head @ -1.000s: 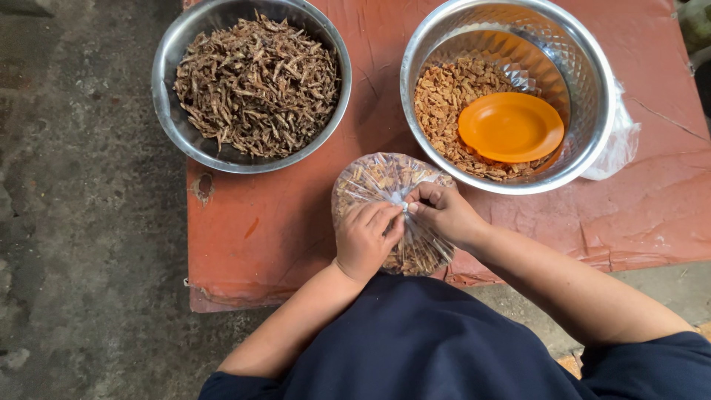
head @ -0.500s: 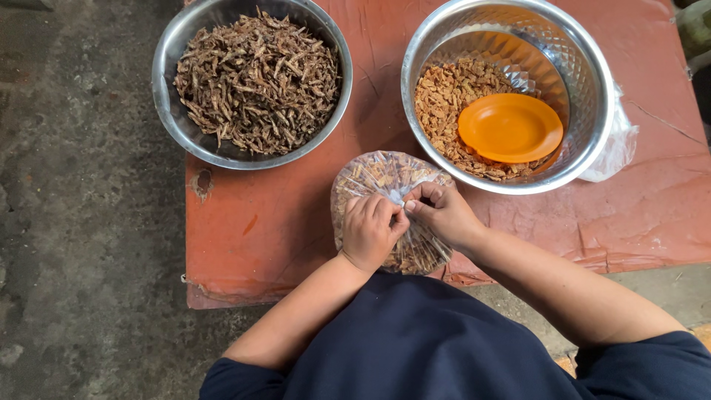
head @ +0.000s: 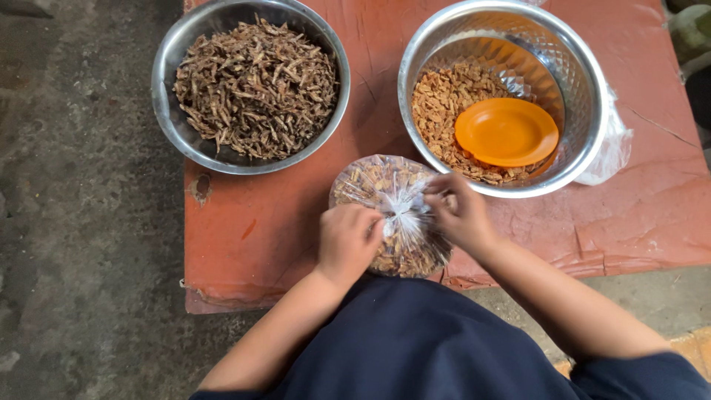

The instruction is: The person scoops dried fish from a metal bowl using an orange plastic scoop and transfers it into a clear plastic bag. The person then ties the bag closed and places it on the table.

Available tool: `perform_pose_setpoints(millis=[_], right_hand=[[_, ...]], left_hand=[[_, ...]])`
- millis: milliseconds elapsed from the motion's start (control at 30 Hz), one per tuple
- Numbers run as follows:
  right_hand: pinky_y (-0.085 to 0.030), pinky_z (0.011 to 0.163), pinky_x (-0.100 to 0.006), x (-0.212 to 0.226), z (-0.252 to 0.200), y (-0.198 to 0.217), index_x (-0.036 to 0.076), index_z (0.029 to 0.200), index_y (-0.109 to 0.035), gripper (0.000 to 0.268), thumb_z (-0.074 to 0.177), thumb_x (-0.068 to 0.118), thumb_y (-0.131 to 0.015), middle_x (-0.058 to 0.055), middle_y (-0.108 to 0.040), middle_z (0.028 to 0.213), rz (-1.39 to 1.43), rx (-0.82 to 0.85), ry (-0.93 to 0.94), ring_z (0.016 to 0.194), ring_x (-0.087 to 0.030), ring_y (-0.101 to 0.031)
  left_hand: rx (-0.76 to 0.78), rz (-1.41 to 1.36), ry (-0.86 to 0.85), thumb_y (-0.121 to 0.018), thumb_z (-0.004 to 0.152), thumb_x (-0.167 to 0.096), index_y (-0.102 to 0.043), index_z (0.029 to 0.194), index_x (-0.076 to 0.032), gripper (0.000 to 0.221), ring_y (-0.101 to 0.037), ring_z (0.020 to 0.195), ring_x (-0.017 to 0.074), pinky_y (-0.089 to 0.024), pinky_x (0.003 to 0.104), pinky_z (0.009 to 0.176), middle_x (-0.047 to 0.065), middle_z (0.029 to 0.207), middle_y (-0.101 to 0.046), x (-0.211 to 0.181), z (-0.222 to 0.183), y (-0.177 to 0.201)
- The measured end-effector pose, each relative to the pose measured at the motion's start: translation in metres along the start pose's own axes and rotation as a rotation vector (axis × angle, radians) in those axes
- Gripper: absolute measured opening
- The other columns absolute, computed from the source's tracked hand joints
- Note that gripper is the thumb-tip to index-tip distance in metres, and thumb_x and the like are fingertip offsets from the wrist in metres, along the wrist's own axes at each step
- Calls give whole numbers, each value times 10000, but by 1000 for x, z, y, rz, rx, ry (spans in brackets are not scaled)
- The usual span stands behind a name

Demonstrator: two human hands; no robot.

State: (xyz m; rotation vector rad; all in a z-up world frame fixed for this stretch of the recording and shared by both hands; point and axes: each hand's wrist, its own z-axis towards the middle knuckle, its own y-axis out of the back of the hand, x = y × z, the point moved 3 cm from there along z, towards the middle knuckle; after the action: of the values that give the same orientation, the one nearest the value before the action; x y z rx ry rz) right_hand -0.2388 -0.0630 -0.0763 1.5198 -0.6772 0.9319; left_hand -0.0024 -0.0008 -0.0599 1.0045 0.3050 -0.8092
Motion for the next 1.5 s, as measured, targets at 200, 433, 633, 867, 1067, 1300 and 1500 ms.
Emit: perform_pose_setpoints(millis=[200, 433, 633, 867, 1067, 1300, 1500], right_hand=[[-505, 1020, -418, -75, -62, 28, -9, 1411, -492, 607, 1043, 472, -519, -204, -576, 1391, 8, -53, -213, 1236, -271, -585], [-410, 1128, -499, -128, -81, -48, 83, 1582, -371, 876, 981, 717, -311, -171, -504, 1545, 847, 135, -666, 1338, -325, -538], [-383, 1133, -582, -90, -66, -75, 155, 1568, -253, 808, 942, 647, -385, -128, -409, 1532, 1052, -66, -681, 1367, -340, -458], [-444, 1090, -587, -104, -12, 28, 85, 1483, -358, 701, 986, 571, -446, -217, -576, 1373, 1163, -573, -735, 1252, -394, -580], [-587, 953, -509, -161, 12, 42, 19, 1350, -505, 486, 970, 303, -610, -215, -630, 1310, 1223, -542, -735, 1146, -353, -668], [-547, 960, -464, -159, -11, 24, 27, 1239, -602, 520, 940, 451, -596, -129, -687, 1200, 1206, -497, -690, 1107, -282, -668], [-432, 1022, -461, -125, -30, -50, 85, 1384, -541, 599, 906, 429, -653, -74, -643, 1267, 1104, -164, -594, 1157, -241, -595]], left_hand=[[223, -459, 825, -671, 950, -568, -183, 1537, 52, 984, -434, 1338, 442, -359, 528, 1078, 376, 1466, -391, 76, -106, -15], [522, -733, 1130, -452, 923, -701, -432, 1509, -7, 909, -572, 1370, 343, -489, 448, 1074, 224, 1463, -600, 79, -111, -55], [332, -595, 1105, -482, 907, -697, -149, 1635, -142, 974, -367, 1484, 349, -304, 462, 1179, 195, 1609, -394, 120, -19, -14], [205, -850, 1085, -659, 658, -783, 154, 1634, -214, 1391, -264, 1531, 390, -209, 495, 1213, 195, 1654, -239, 108, -56, -27], [290, -1154, 1237, -763, 530, -686, 204, 1607, -325, 1492, -114, 1555, 333, -211, 617, 1168, 67, 1671, -59, 114, -113, -76], [395, -1118, 1122, -643, 707, -820, -92, 1625, -105, 1288, -37, 1592, 298, -15, 534, 1248, 159, 1738, -97, 156, -130, -92], [194, -1198, 1271, -463, 701, -886, -83, 1644, -166, 1246, 3, 1571, 217, 44, 489, 1215, -5, 1733, -51, 196, -86, -78]])
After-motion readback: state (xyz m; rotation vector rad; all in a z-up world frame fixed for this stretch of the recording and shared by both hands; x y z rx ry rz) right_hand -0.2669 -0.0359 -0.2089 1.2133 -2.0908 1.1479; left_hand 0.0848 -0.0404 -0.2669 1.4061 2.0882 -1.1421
